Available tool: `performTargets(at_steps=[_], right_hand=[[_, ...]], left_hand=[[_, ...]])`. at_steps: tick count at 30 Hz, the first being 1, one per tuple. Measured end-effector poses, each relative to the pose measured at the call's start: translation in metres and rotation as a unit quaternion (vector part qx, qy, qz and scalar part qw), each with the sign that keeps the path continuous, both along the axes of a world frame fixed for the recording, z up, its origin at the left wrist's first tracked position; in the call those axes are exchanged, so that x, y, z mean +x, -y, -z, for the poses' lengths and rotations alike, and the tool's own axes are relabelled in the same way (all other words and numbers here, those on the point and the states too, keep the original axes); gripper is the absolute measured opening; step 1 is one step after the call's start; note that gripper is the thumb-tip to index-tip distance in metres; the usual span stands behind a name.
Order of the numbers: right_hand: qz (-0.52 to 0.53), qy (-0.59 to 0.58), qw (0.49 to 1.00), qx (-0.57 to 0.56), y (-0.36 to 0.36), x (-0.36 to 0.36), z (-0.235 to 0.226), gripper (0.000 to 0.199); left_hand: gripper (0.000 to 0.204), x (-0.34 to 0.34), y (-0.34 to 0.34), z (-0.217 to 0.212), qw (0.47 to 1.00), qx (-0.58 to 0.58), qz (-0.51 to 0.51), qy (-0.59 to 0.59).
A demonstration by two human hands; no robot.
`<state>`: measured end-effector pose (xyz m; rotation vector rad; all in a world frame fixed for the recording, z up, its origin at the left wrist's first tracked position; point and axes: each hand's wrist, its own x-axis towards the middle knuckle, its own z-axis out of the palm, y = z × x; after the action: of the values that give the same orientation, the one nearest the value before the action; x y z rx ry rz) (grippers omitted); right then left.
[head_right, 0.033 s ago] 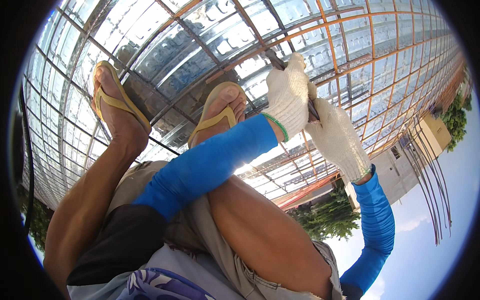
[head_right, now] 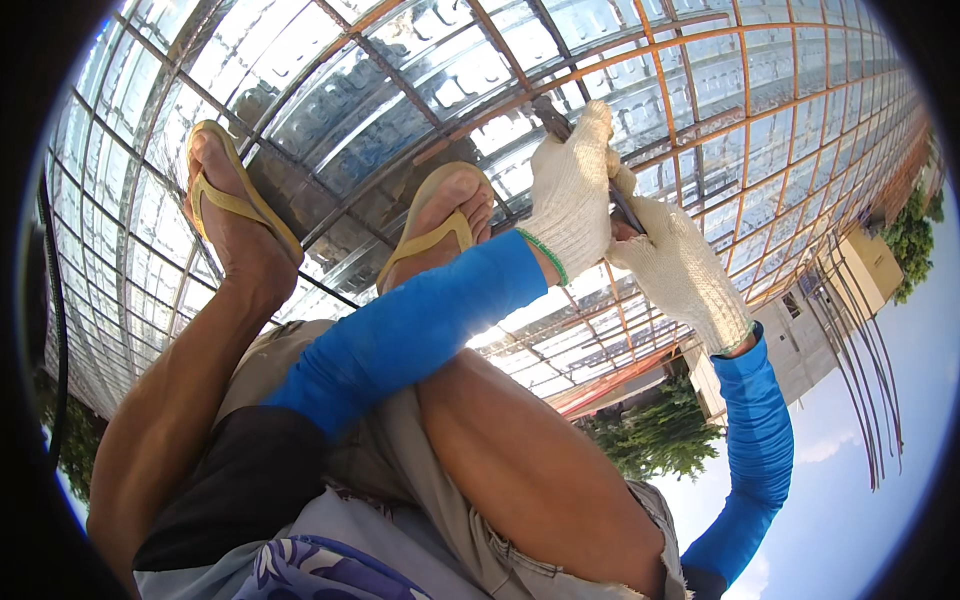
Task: The person uses pliers to bend and secure metal rods into a grid-like frame. They repeatedly grip, twist, and adjust the rods to form joints, working on a large overhead structure.
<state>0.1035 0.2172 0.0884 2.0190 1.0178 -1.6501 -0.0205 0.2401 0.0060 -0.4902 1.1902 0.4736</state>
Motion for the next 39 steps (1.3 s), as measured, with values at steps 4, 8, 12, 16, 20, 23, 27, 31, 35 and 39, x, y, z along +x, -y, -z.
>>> performTargets(at_steps=[4,8,12,16,20,23,27,31,35,39], right_hand=[[0.347,-0.134,0.904,-0.212,-0.009,0.006,-0.001,0.011],[0.160,-0.043,0.986,-0.027,0.003,-0.014,0.009,0.031],[-0.251,0.180,0.940,0.143,0.026,-0.027,0.010,0.041],[-0.286,0.207,0.924,0.146,0.037,-0.022,0.030,0.037],[0.107,-0.141,0.981,-0.075,0.015,0.012,0.024,0.024],[0.260,-0.214,0.924,-0.183,0.010,0.022,0.025,0.020],[0.129,-0.050,0.988,-0.074,0.022,-0.014,0.026,0.019],[0.220,-0.099,0.964,-0.114,0.003,-0.016,0.014,0.015],[0.304,-0.136,0.933,-0.134,0.017,-0.003,0.021,0.020],[0.024,-0.002,1.000,0.014,0.024,-0.023,0.010,0.025]], left_hand=[[0.040,0.000,0.018,0.023,0.991,0.070,-0.080,0.077],[0.035,-0.005,0.005,0.020,0.995,0.095,-0.028,0.027],[0.032,0.009,0.005,0.019,0.996,0.071,-0.043,-0.024],[0.035,0.007,0.009,0.023,0.995,0.080,-0.056,-0.001],[0.040,-0.007,0.010,0.034,0.987,0.077,-0.098,0.098],[0.041,0.005,0.007,0.034,0.995,0.084,-0.032,0.040],[0.044,0.002,0.008,0.029,0.994,0.101,0.001,-0.045],[0.042,-0.008,0.003,0.024,0.997,0.057,-0.042,0.013],[0.039,-0.011,0.010,0.031,0.989,0.069,-0.086,0.100],[0.032,-0.006,0.001,0.024,0.998,0.052,-0.029,0.018]])
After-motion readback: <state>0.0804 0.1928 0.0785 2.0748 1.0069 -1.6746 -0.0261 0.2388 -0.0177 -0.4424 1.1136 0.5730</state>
